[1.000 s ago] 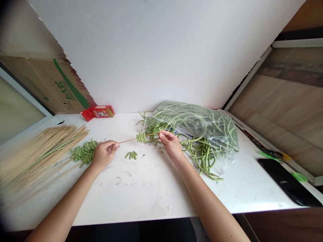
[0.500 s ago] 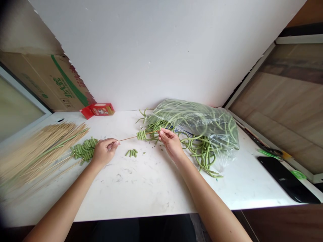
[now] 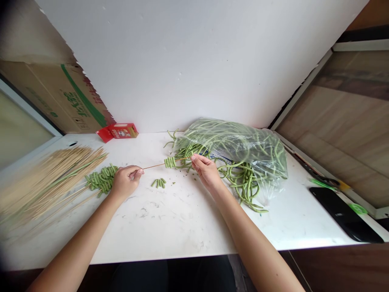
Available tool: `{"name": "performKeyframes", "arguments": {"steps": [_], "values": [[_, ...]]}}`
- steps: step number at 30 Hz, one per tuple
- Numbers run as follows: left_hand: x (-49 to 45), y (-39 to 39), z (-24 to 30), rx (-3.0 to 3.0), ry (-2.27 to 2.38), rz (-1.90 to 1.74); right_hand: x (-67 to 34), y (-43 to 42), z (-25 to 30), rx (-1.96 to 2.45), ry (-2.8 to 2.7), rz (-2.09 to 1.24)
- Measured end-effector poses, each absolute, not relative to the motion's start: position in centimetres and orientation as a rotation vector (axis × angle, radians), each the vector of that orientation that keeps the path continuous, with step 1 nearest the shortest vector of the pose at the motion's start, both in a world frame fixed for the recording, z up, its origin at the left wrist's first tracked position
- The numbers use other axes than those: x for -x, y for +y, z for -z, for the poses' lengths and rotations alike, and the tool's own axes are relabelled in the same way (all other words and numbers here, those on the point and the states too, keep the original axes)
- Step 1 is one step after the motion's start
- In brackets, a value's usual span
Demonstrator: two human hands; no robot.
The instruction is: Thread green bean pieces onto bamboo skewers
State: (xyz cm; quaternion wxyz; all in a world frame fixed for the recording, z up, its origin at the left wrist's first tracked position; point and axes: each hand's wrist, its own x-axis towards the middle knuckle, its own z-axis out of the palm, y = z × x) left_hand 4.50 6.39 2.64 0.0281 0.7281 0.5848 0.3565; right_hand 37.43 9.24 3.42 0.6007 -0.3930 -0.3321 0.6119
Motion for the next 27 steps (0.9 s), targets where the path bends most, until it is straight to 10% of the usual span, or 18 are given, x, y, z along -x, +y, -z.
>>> {"name": "performKeyframes", "arguments": {"steps": [27], "values": [[-4.54,6.31,-2.22,-2.252,1.836,-1.077,-37.01,8.88,-3.05,0.939,-0.788,-1.409]]}}
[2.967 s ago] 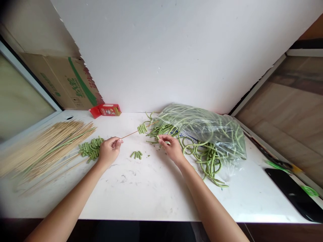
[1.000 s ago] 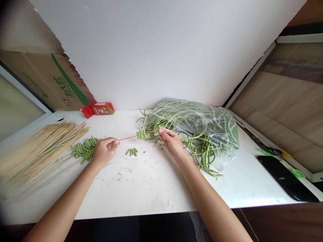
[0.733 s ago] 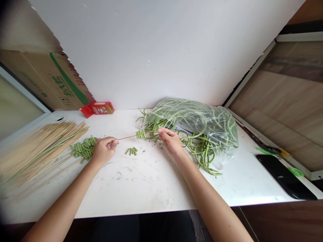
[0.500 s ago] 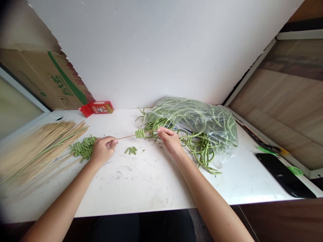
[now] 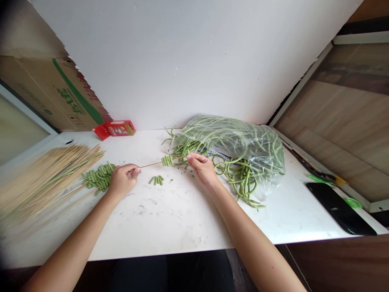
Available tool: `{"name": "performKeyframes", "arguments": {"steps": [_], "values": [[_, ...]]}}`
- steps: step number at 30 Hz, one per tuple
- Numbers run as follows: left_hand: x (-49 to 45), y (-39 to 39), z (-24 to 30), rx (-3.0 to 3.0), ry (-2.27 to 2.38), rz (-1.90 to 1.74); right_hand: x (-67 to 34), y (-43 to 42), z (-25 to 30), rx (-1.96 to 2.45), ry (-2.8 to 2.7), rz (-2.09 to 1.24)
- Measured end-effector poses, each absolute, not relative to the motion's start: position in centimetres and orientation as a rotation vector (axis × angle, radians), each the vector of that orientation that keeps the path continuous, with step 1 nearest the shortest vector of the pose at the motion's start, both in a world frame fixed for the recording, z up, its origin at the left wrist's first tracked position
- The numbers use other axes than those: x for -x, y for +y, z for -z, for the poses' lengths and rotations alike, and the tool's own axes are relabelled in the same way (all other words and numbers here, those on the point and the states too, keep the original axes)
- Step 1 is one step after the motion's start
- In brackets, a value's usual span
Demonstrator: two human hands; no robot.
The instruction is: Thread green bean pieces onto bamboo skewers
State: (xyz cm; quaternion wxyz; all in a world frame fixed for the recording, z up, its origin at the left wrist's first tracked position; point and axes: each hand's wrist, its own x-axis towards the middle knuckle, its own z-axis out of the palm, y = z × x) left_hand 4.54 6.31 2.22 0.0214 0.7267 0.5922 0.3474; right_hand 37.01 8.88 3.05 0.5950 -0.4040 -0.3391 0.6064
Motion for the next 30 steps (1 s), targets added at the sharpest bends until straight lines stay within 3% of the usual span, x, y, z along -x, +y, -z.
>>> {"name": "performKeyframes", "arguments": {"steps": [30], "values": [[-4.59,5.98,-2.1,-2.379,1.863,-1.173,-36.46,8.3,-3.65,0.916,-0.83,-1.386]]}}
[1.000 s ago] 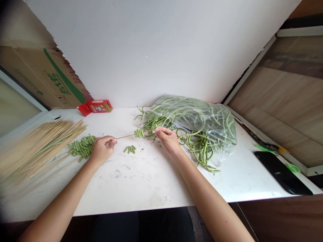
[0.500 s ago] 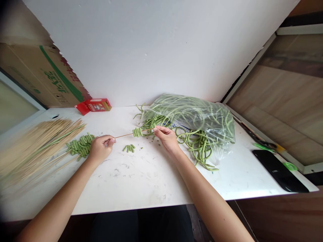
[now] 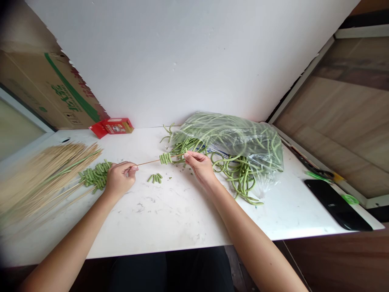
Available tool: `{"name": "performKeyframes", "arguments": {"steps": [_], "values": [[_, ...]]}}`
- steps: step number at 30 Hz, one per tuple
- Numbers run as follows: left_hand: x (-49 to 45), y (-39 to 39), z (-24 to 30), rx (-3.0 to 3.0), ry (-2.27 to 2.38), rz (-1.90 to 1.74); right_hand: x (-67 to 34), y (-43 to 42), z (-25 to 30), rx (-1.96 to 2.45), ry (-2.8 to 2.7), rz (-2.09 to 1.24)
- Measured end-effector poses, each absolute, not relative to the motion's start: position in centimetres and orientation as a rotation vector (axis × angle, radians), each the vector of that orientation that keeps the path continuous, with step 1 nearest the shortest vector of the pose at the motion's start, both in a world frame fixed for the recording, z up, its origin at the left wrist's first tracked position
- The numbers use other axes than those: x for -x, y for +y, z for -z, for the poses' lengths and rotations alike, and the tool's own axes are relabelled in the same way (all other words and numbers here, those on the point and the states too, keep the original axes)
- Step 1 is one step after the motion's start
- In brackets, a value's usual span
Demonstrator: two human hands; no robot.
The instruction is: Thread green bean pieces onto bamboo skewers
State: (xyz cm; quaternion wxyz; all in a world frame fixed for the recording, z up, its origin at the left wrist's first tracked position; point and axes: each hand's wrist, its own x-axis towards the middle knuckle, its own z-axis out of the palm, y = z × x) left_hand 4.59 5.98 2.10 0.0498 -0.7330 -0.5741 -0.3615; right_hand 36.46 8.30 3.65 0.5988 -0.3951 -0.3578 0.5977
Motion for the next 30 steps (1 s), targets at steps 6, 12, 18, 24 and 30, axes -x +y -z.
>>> {"name": "performKeyframes", "arguments": {"steps": [6,12,18,24,30], "values": [[-4.5,6.0,-1.9,2.249,-1.714,1.101,-36.4,8.2,-3.7,0.901,-0.841,-1.39],[-4.5,6.0,-1.9,2.26,-1.741,1.096,-36.3,8.1,-3.8,0.906,-0.839,-1.394],[-4.5,6.0,-2.0,2.258,-1.726,1.104,-36.4,8.3,-3.6,0.92,-0.83,-1.395],[-5.4,5.6,-2.2,2.311,-1.679,1.12,-35.7,8.1,-2.3,0.942,-0.985,-1.349],[-6.4,5.5,-2.0,2.335,-1.671,1.173,-34.7,7.9,-1.6,0.866,-1.02,-1.349]]}}
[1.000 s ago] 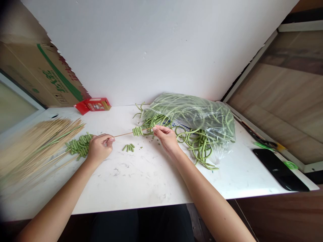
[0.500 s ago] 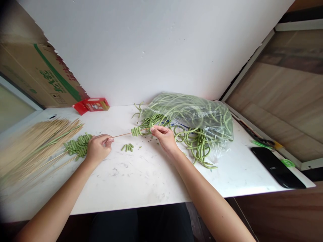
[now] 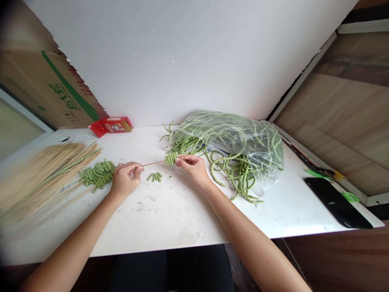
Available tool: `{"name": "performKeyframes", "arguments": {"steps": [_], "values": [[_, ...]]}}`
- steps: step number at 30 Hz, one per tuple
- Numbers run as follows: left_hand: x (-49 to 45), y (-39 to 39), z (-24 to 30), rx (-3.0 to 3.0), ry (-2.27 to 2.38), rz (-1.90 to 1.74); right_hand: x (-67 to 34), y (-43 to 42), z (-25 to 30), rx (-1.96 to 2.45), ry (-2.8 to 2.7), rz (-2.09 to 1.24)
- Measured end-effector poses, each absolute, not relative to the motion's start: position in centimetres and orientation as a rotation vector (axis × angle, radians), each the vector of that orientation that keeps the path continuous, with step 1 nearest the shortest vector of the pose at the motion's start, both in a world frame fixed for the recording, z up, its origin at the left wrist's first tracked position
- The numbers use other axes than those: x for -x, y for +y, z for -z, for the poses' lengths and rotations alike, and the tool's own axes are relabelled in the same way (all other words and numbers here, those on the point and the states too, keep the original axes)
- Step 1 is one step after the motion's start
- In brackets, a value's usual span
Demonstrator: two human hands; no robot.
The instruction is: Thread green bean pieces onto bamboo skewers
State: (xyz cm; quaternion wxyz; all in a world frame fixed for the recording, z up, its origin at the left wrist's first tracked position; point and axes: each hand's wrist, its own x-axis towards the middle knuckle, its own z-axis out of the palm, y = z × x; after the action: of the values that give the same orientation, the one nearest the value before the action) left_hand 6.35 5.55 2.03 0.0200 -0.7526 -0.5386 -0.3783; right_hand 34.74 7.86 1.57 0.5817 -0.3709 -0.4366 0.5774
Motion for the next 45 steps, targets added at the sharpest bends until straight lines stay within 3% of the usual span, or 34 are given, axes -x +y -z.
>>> {"name": "performKeyframes", "arguments": {"steps": [16,22,30,45], "values": [[-5.8,6.0,-2.1,2.268,-1.869,1.293,-35.2,7.6,-2.9,0.899,-1.141,-1.335],[-5.1,6.4,-2.0,2.237,-1.916,1.392,-34.2,6.4,-3.5,1.106,-1.628,-0.893],[-5.3,6.6,-2.2,2.217,-1.916,1.379,-31.3,4.9,-2.9,0.936,-2.275,-0.447],[-4.8,6.7,-2.2,2.208,-1.926,1.406,-32.9,6.1,-3.0,0.915,-2.085,-0.523]]}}
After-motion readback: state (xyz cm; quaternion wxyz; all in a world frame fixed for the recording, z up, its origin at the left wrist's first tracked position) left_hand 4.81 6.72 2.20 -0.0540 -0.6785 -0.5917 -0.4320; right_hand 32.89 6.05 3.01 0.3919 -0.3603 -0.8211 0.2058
